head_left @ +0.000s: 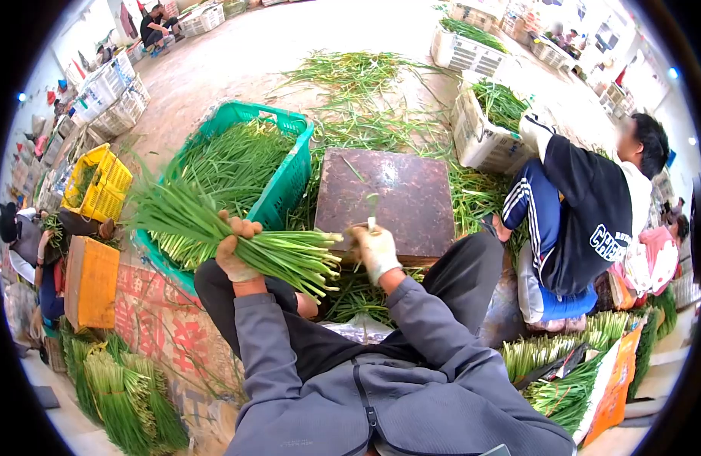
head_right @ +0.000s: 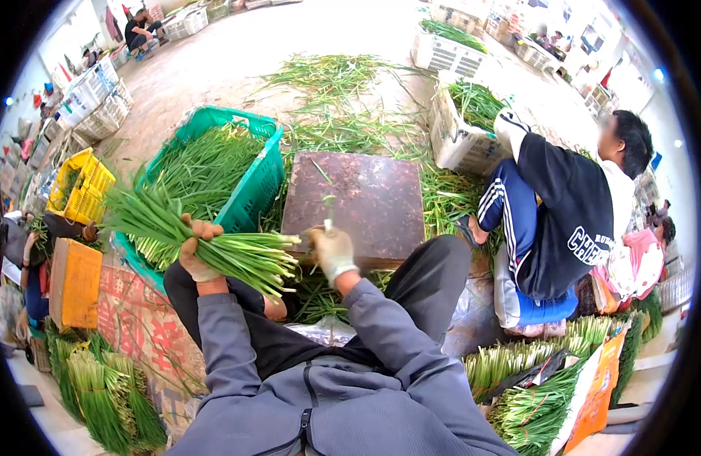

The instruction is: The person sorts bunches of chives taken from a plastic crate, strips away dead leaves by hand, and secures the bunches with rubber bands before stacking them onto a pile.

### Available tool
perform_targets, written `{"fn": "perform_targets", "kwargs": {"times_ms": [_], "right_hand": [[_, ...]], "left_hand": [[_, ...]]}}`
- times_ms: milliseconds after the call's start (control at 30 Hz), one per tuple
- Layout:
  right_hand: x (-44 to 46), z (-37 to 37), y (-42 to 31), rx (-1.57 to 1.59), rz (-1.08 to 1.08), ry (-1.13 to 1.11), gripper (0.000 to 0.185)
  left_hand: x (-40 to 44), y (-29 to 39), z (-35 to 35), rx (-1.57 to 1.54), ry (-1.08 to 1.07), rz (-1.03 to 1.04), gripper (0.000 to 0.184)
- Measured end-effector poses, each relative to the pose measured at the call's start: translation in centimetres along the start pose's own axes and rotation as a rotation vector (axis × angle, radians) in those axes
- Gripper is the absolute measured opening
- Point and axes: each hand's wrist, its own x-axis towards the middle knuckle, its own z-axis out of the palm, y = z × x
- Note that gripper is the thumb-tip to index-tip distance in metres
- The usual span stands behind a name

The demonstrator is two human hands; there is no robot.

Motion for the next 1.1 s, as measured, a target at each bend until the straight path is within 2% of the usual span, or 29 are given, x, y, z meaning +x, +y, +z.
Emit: {"fn": "perform_targets", "kwargs": {"times_ms": [67,133,200,233,333,400,500,533,567,633,700,733,800,833,867,1000,1067,1100], "right_hand": [[1.3,-2.3,-0.3,0.155,0.072,0.070,0.015],[1.3,-2.9,0.2,0.083,0.088,0.016,0.014],[-0.7,-1.7,-0.8,-0.047,0.062,-0.390,0.016],[-1.4,-1.0,-1.8,0.006,0.092,-0.554,0.018],[-1.1,2.0,-0.9,0.016,-0.022,-0.629,0.026],[-1.6,2.3,-1.4,0.076,-0.021,-0.626,0.027],[-1.6,-0.3,-2.3,-0.099,0.075,-0.562,0.026],[-1.3,-1.6,-2.2,0.000,0.071,-0.491,0.024],[-0.1,-3.1,-1.5,0.105,-0.068,-0.423,0.021],[0.9,-4.4,-2.0,0.207,-0.197,-0.354,0.018],[-0.1,-4.4,-5.5,-0.315,-0.148,-0.360,0.021],[-0.4,-4.1,-5.9,-0.308,-0.146,-0.350,0.021],[-1.1,-1.7,-7.1,-0.331,-0.333,-0.556,0.028],[-2.1,-0.5,-8.1,-0.490,-0.339,-0.536,0.026],[-1.1,0.1,-6.9,-0.684,-0.717,-0.532,0.027],[-0.1,1.2,-5.3,-0.777,-0.625,-0.601,0.029],[-0.8,0.5,-5.7,-0.697,-0.469,-0.564,0.026],[-0.6,-0.1,-4.7,-0.613,-0.492,-0.558,0.025]], "left_hand": [[0.2,0.9,0.1,-0.053,0.019,0.030,0.059],[0.5,1.4,0.6,-0.130,-0.019,0.093,0.056],[0.3,0.9,0.6,-0.137,0.005,0.090,0.054],[0.4,0.4,0.4,-0.159,0.005,0.070,0.053],[0.6,-0.7,0.2,-0.198,-0.033,0.014,0.053],[0.3,-0.7,0.8,-0.235,0.029,-0.009,0.053],[0.6,0.3,0.8,-0.246,0.000,0.020,0.054],[0.6,0.5,0.7,-0.244,-0.006,0.035,0.055],[0.7,0.5,1.3,-0.227,0.029,0.060,0.055],[0.8,0.3,1.1,-0.238,0.006,0.065,0.054],[1.1,0.1,0.7,-0.257,-0.039,0.029,0.054],[0.9,-0.2,0.6,-0.259,-0.039,0.017,0.054],[1.0,-0.7,0.7,-0.259,-0.020,-0.009,0.056],[1.0,-0.8,0.7,-0.258,-0.022,-0.010,0.056],[0.9,-0.9,0.9,-0.221,-0.005,-0.032,0.057],[0.5,-0.1,0.9,-0.160,0.040,-0.079,0.058],[0.5,0.4,0.7,-0.160,0.039,-0.077,0.058],[0.4,0.5,0.7,-0.146,0.034,-0.067,0.059]]}}
